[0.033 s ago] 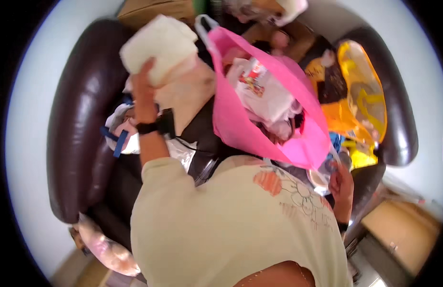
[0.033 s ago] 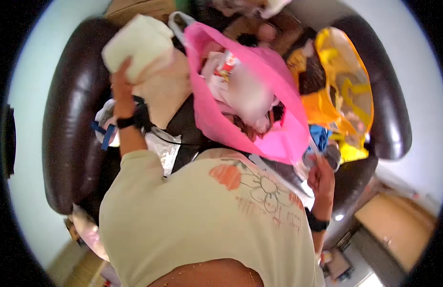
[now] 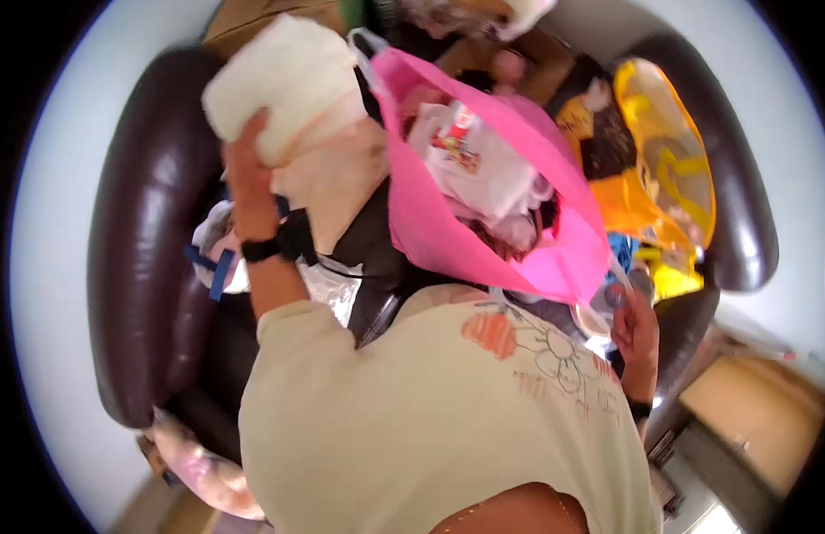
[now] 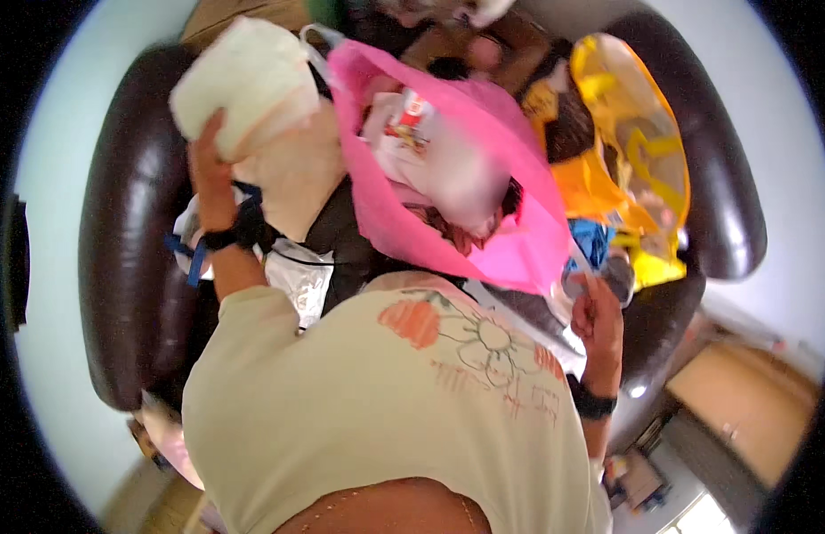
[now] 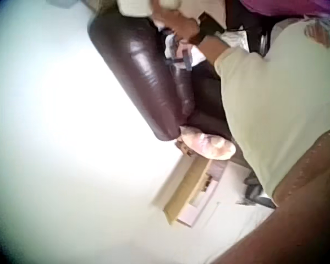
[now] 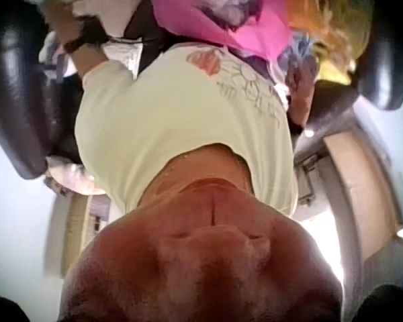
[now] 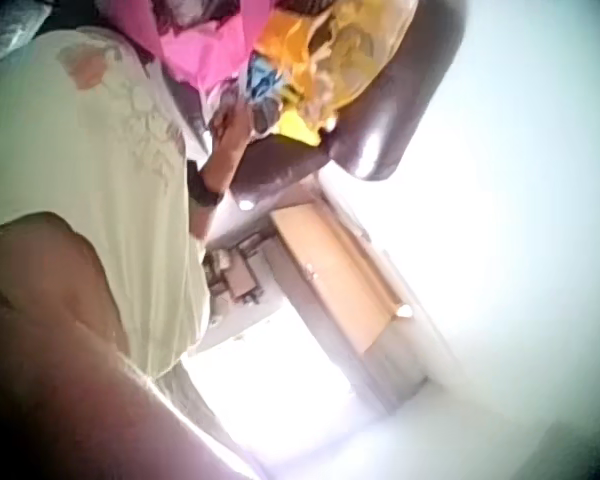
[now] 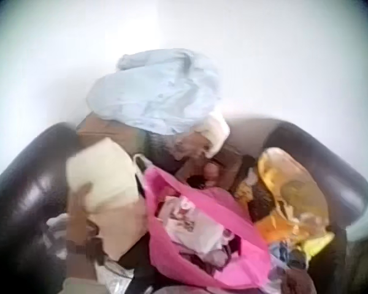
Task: The person sorts various items of clothing and household textiles by picking them up from a pile on a couch, unfolding or smoothing them by hand, and placing them into different bags and boxes.
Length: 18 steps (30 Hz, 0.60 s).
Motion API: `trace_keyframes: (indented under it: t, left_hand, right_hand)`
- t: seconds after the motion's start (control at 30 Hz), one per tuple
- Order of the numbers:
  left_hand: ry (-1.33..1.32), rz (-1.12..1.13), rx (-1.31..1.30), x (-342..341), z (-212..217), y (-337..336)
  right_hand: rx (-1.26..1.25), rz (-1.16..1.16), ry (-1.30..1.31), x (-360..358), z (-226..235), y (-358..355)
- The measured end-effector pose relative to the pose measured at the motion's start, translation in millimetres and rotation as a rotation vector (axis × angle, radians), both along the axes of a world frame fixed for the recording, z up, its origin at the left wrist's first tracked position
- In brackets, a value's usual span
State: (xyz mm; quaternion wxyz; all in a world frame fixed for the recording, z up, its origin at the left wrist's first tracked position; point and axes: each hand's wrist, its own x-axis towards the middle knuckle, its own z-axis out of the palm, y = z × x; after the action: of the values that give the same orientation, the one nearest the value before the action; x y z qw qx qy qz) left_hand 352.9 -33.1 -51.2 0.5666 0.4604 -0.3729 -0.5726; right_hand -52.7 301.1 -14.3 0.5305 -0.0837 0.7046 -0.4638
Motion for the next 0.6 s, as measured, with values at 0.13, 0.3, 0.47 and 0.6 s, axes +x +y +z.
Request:
trace_keyframes:
  t: [0.13,0.3,0.47,0.6]
  left_hand:
    - [0.089,-0.278,-0.162,-55,60,25]
    - [0.069,-0.901,0.007,-157,43,47]
    - [-0.019,-1.145,0.161,-206,2,80]
    - [-0.396,-1.343,0.078,-178,-28,82]
  right_hand:
    - [-0.035,0.041,-0.032,0,8,-8]
    - [-0.094,-0.004,-0.061,0,8,-10]
    - [-0.134,0.009,-0.122,1,11,-6]
    - [-0.191,-0.062,-0.168,-3,7,-5]
